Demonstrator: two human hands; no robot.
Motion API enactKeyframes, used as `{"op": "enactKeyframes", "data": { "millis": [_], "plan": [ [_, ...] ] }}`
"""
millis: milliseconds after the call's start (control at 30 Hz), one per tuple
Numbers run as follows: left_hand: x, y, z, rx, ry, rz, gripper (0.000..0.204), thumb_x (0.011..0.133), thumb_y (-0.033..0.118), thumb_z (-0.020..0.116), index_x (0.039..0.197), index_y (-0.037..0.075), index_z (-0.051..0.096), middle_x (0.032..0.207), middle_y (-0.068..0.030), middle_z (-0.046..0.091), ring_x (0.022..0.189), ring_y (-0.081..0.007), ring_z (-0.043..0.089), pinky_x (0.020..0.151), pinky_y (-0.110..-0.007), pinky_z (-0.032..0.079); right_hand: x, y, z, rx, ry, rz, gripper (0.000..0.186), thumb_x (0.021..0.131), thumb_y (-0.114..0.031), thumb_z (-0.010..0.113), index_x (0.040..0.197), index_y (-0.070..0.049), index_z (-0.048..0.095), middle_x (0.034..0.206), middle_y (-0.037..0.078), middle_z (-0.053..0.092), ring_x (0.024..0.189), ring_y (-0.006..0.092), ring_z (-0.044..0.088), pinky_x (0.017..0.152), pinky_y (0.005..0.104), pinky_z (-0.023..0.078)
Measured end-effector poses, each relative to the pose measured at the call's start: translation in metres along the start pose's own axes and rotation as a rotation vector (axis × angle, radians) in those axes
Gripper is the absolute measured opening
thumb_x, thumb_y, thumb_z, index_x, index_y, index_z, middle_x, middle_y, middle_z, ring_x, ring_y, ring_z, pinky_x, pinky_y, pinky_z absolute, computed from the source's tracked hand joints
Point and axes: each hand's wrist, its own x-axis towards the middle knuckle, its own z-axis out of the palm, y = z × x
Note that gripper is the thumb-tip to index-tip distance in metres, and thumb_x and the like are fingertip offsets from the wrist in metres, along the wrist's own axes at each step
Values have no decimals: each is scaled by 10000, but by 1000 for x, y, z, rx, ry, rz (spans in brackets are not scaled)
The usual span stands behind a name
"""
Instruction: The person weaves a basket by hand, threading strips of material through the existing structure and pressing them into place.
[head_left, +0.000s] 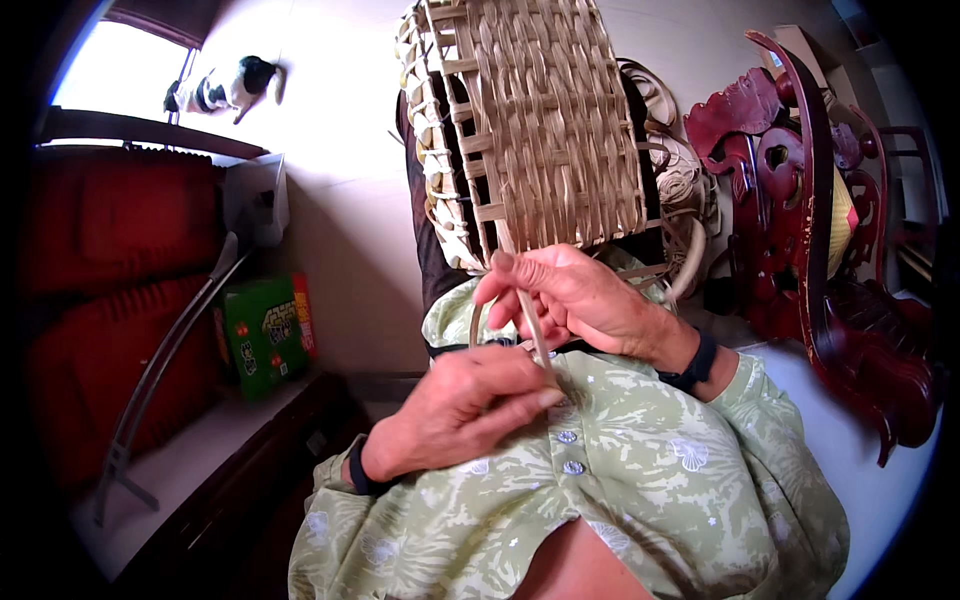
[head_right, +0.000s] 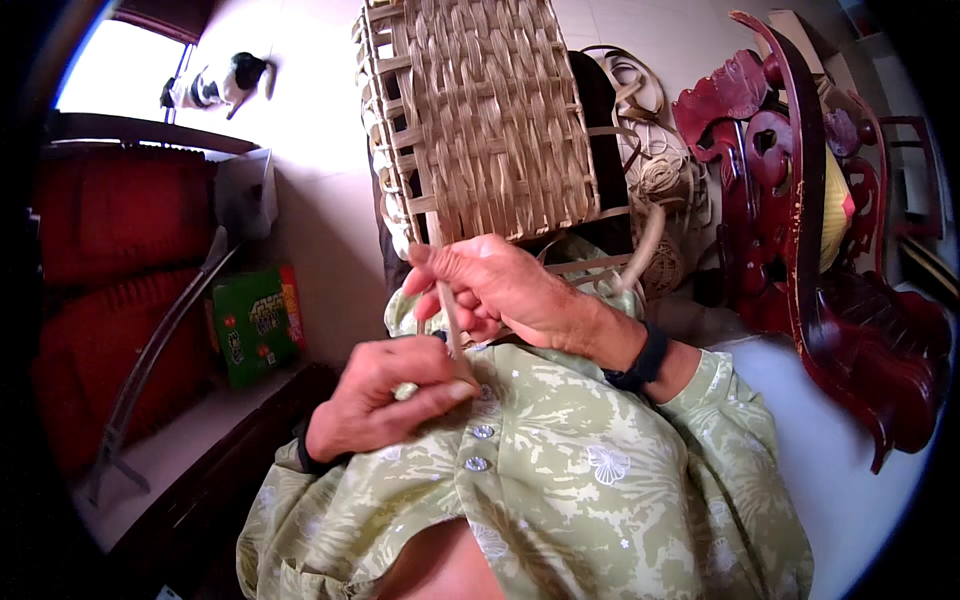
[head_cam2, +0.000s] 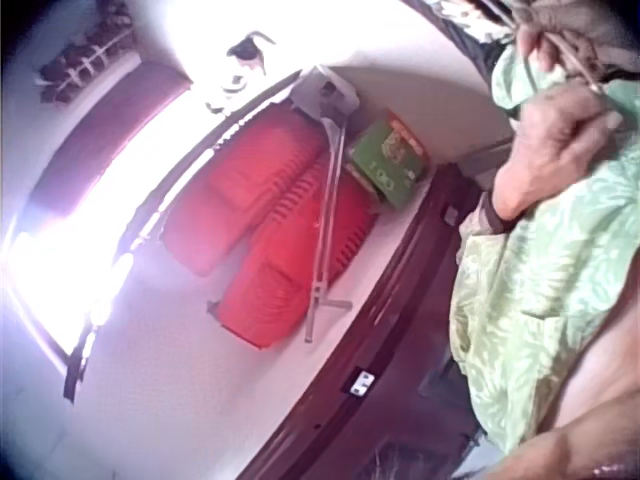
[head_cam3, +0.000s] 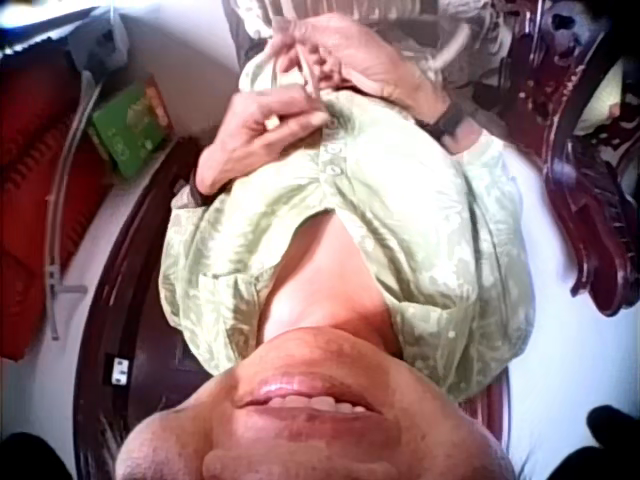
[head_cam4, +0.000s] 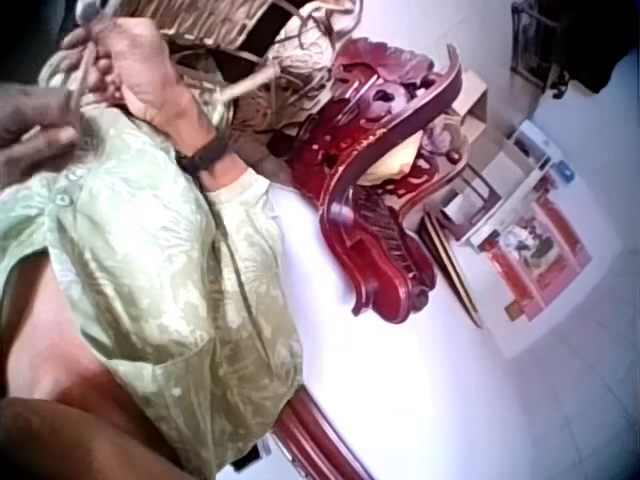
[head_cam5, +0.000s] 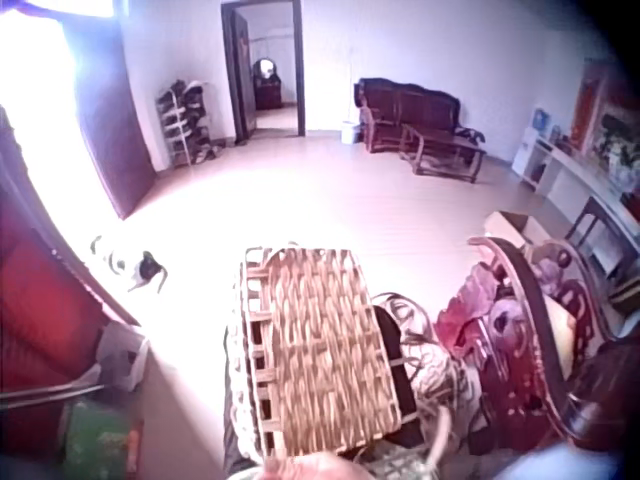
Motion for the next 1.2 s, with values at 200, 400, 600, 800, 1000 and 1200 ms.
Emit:
{"op": "enactKeyframes", "data": {
  "millis": [200, 400, 600, 800, 1000, 1200],
  "plan": [
    [7, -41, -18, -369, 202, -224, 426, 1043, 365, 453, 1143, -9, 631, 969, -59, 694, 651, -73, 512, 594, -207, 435, -42, 7, 13, -803, 56, -500, 367, 992, -268, 511, 703, -42, 501, 584, 54, 472, 513, 146, 448, 479, 331, 376],
    [32, -25, -6, -808, 199, -230, 365, 1036, 314, 461, 1201, 2, 555, 800, -34, 638, 491, -24, 310, 455, -182, 256, -78, -10, 4, -781, -663, -83, 286, 978, -235, 558, 784, -25, 582, 649, 85, 578, 556, 162, 501, 574, 309, 440],
    [-11, 18, 17, -68, -62, -137, 207, 1013, 231, 544, 1001, 58, 657, 707, 6, 607, 632, -76, 555, 570, -240, 460, -10, -11, -19, -81, -99, 18, 498, 989, -467, 526, 1040, 15, 641, 637, 23, 623, 418, 19, 428, 365, 166, 312],
    [4, -24, -15, -460, 73, -260, 494, 1045, 397, 410, 1207, -26, 606, 965, -79, 698, 683, -68, 501, 614, -214, 432, -43, 7, 11, -1057, -201, -899, 225, 924, -151, 573, 732, -34, 589, 643, 85, 564, 622, 176, 577, 565, 328, 464],
    [41, -19, -8, -813, 276, -264, 218, 1020, 259, 509, 1008, 46, 552, 669, 37, 485, 510, -19, 300, 479, -205, 275, -64, -14, -26, -648, -611, 81, 296, 952, -315, 620, 879, -42, 709, 729, -6, 666, 577, 80, 540, 563, 256, 466],
    [-8, 32, 6, -56, -171, -182, 176, 980, 117, 587, 995, -31, 680, 775, -22, 663, 753, -116, 619, 705, -253, 487, 10, -10, -19, 1, -146, -98, 405, 991, -378, 555, 1042, 8, 663, 735, 45, 666, 445, 30, 443, 404, 175, 345]
  ]
}}
